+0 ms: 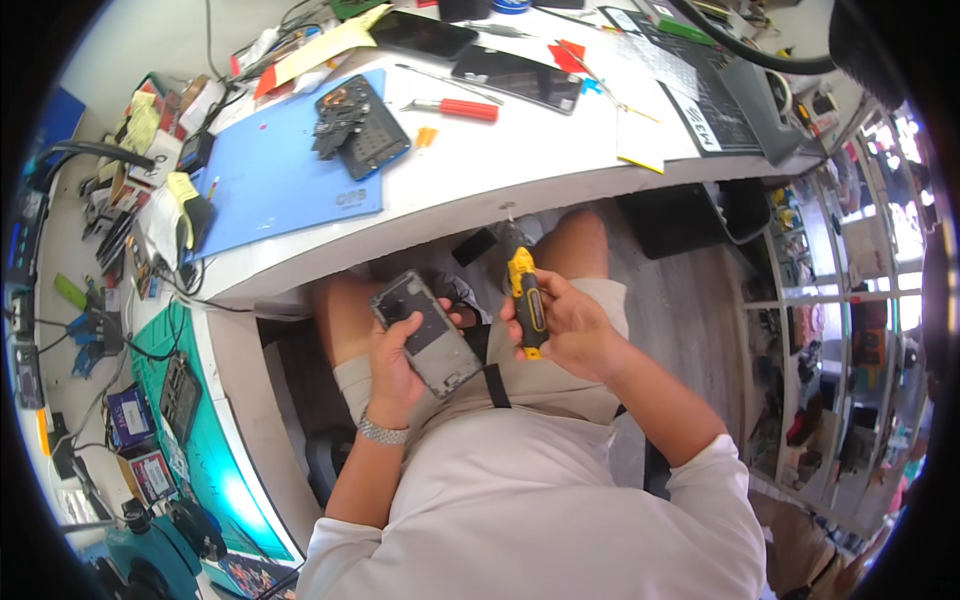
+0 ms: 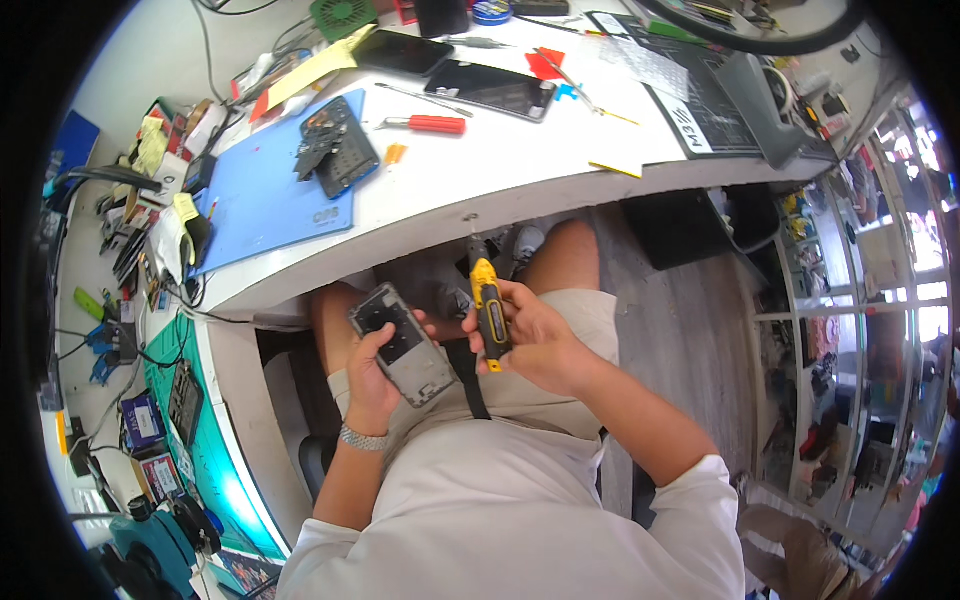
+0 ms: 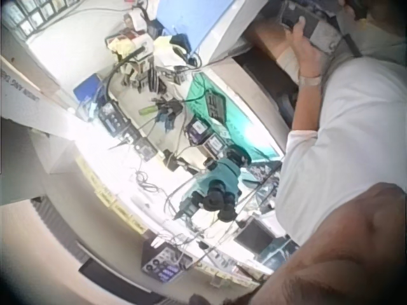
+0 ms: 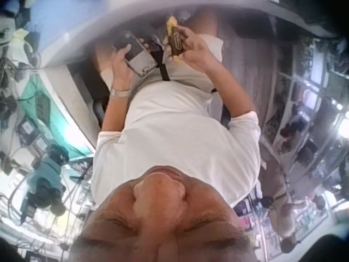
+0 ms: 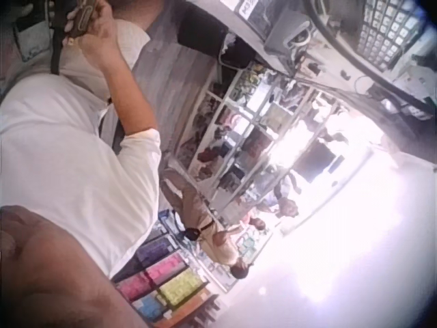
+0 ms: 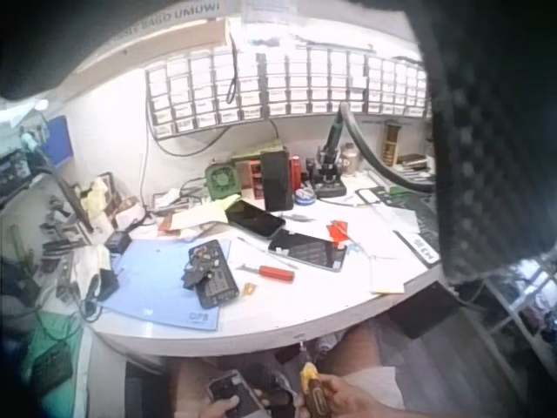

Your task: The person disassembles a smartphone, removes the battery and internal components, cleans the interior with a utility knife, and reassembles the device by reconnecting cables and securing parts.

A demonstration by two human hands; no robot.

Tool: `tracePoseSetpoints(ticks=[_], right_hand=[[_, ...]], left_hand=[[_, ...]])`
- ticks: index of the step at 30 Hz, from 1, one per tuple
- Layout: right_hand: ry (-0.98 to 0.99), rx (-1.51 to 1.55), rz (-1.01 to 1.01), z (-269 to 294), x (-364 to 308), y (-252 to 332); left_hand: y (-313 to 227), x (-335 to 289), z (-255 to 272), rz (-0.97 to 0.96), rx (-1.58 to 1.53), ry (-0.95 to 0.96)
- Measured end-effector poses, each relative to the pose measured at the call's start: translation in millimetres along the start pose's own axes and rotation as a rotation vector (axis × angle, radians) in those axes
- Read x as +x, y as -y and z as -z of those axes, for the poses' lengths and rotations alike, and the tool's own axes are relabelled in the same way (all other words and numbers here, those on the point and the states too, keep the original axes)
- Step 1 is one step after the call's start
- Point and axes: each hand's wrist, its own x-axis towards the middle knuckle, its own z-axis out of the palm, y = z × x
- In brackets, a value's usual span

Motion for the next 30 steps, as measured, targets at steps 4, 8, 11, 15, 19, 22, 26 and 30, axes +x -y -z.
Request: tracePoseSetpoints(ticks=[4,8,11,15,19,22,26,30], right_hand=[[-0.017,-0.115,-0.021,12.5,-0.3,-9.4],[-0.034,-0.081,0.014,25.1,8.3,-29.2],[-0.135,0.054,-0.049,22.3,15.9,-27.7],[-0.271,0.010,-0.078,24.7,26.3,-38.0],[-0.170,0.189,-0.141,29.5,27.9,-36.7],[-0.161,0.220,-0.141,26.6,29.1,-35.9],[-0.094,-0.031,-0.095,23.1,26.3,-39.1],[-0.054,-0.244,-0.057,23.5,25.2,-43.4]], left_hand=[[3.2,3.9,-6.0,0.013,0.019,-0.020],[7.9,0.9,-4.3,0.031,0.057,-0.081],[10.7,2.2,0.2,0.039,0.066,-0.101],[12.7,3.3,5.6,0.046,0.027,-0.100],[12.6,4.3,6.0,0.033,0.091,-0.127],[12.5,5.4,6.2,0.028,0.098,-0.118],[11.7,4.5,10.5,0.026,0.036,-0.099],[10.9,4.9,10.7,0.022,0.032,-0.119]])
